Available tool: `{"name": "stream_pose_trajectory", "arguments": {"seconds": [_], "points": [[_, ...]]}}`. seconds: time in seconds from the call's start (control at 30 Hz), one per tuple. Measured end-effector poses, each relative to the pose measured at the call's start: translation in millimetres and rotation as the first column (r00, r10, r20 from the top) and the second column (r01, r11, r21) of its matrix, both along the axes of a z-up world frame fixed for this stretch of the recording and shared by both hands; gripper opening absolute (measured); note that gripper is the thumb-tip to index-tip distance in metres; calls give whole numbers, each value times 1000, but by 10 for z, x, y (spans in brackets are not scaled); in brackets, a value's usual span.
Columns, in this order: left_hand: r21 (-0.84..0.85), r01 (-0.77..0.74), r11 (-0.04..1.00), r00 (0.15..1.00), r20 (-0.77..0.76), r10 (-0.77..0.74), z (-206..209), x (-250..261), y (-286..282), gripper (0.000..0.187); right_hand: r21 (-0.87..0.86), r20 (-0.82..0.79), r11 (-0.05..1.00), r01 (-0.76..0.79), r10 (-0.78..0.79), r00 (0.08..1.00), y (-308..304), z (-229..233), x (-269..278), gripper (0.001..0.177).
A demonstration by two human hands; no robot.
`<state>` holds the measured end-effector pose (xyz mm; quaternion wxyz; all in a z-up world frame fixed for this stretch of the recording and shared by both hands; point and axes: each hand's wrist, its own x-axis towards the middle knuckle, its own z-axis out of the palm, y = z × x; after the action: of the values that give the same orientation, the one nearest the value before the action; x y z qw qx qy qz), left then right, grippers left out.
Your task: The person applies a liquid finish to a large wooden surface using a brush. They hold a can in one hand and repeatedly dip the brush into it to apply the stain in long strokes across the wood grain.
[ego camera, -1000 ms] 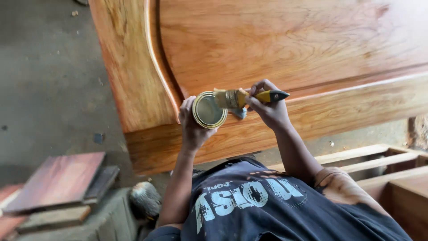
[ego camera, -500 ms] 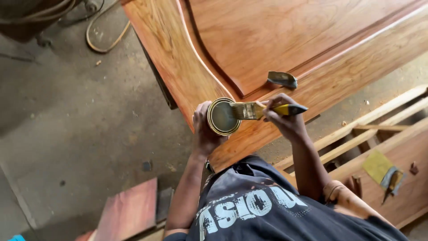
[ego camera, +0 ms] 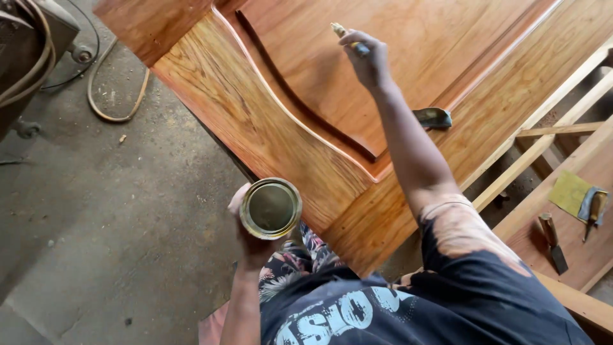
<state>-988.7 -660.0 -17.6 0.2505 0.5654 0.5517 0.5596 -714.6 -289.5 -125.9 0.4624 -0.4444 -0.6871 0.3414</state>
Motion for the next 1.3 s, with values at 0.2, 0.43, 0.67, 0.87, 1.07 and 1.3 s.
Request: {"name": "stream_pose_trajectory", "arguments": {"seconds": [0.2,0.43,0.67,0.87,1.07,1.3], "points": [[-143,-124,982,992,-40,119,-281,-931,-145,106,-322,118,909,-264,315,942,-577,415,-634,9],[-156,-90,984,993,-84,77,-505,-2565,112,113,89,174,959,268,-279,944,114,-91,-826,27],[-231,-10,973,998,-61,-4,-378,-4171,776,114,-226,262,917,329,-268,927,-190,273,-2013,21],[-202,44,978,993,-99,-65,-114,-4841,1794,111,-358,62,848,391,-397,916,484,515,-2649,9],[-179,84,980,986,-126,-108,-190,-5133,3014,110,78,166,574,815,-814,557,1309,-128,-2468,4],[-157,240,958,921,-274,-276,-37,-5221,4609,111,-645,273,516,564,-533,801,1226,662,-2976,9]]}}
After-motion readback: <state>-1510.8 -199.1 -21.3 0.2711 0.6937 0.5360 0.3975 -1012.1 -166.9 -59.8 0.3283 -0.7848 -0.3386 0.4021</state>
